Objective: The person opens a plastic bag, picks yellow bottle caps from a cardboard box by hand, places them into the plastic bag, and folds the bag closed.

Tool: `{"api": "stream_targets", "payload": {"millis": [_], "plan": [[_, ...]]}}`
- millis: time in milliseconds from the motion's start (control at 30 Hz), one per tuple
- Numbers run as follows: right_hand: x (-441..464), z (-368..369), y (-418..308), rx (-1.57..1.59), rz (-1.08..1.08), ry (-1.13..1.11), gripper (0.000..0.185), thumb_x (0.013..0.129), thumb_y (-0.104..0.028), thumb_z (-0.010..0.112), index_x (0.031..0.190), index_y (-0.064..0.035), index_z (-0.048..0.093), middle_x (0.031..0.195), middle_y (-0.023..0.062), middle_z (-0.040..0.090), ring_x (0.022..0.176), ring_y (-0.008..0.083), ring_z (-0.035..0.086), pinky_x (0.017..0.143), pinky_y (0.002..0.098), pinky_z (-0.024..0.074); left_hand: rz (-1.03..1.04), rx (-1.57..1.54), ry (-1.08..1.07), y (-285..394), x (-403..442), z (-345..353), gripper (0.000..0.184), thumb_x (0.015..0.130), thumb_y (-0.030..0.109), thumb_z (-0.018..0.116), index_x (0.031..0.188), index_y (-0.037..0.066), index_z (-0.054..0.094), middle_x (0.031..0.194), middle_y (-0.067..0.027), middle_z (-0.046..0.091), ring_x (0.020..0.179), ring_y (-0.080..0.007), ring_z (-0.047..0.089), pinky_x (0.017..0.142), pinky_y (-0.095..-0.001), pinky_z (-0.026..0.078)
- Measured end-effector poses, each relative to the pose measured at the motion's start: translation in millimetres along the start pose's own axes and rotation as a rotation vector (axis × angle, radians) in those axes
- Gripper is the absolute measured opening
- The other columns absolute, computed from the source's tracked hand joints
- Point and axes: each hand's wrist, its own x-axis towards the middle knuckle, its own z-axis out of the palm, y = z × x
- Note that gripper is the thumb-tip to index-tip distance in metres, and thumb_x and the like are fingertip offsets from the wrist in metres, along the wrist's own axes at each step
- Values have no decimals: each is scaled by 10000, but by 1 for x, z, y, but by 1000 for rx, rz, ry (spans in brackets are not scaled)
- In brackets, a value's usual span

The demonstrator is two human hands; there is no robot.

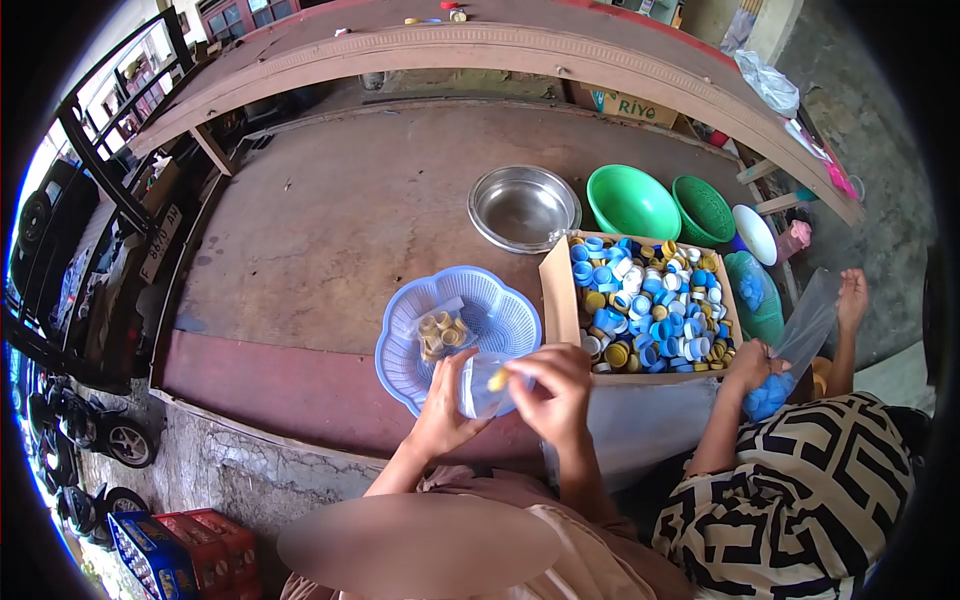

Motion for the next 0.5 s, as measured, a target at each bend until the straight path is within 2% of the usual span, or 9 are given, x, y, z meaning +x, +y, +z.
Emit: {"api": "stream_targets", "payload": {"millis": [33, 67, 167, 233, 300, 367, 500], "plan": [[6, -1, -11, -166, -127, -105, 112, 636, -14, 663, 740, -44, 633, 798, 80, 612, 673, 184, 559, 622, 267, 425, -16, -8, 6, 0, -1, 1, 804, 577, 105, 739, 1240, -19, 303, 1162, -206, 414, 1081, -346, 428, 924, -394, 348], [5, -1, -14, -76, -82, -107, 133, 626, -49, 689, 751, -68, 648, 791, 63, 612, 714, 204, 561, 664, 298, 427, -29, -16, 11, 0, -2, 2, 802, 579, 106, 739, 1240, -19, 303, 1155, -205, 416, 1077, -342, 433, 921, -392, 351], [0, -11, 31, 18, 116, 58, 143, 629, -88, 695, 766, -87, 655, 780, 37, 609, 777, 214, 560, 735, 310, 405, -52, -50, 47, -4, -7, 4, 776, 584, 104, 721, 1234, -16, 314, 1148, -203, 423, 1046, -366, 425, 914, -414, 350], [-1, -25, 84, -281, 323, 158, 133, 651, -88, 648, 768, -150, 655, 798, 13, 560, 801, 216, 518, 761, 356, 359, -74, -58, 56, -6, -10, 3, 784, 582, 106, 723, 1237, -18, 311, 1141, -205, 423, 1043, -361, 426, 910, -411, 349], [-1, -43, 122, -730, 303, -47, 161, 628, -76, 664, 778, -132, 670, 801, 29, 549, 836, 224, 504, 754, 350, 370, -73, -59, 48, -7, -11, 4, 792, 580, 109, 723, 1241, -22, 305, 1139, -206, 419, 1046, -359, 421, 910, -408, 346], [-4, -48, 141, -738, 305, -198, 165, 601, -74, 671, 745, -155, 681, 821, 31, 532, 868, 218, 478, 762, 366, 344, -67, -64, 46, -7, -14, 4, 787, 582, 110, 719, 1238, -22, 306, 1146, -206, 415, 1048, -359, 418, 912, -408, 344], [-2, -45, 150, -761, 267, -343, 148, 603, -80, 674, 744, -127, 680, 828, 40, 538, 878, 224, 485, 755, 369, 347, -87, -46, 42, -6, -16, 4, 781, 581, 113, 716, 1232, -25, 309, 1159, -208, 410, 1038, -361, 418, 915, -412, 338]]}}
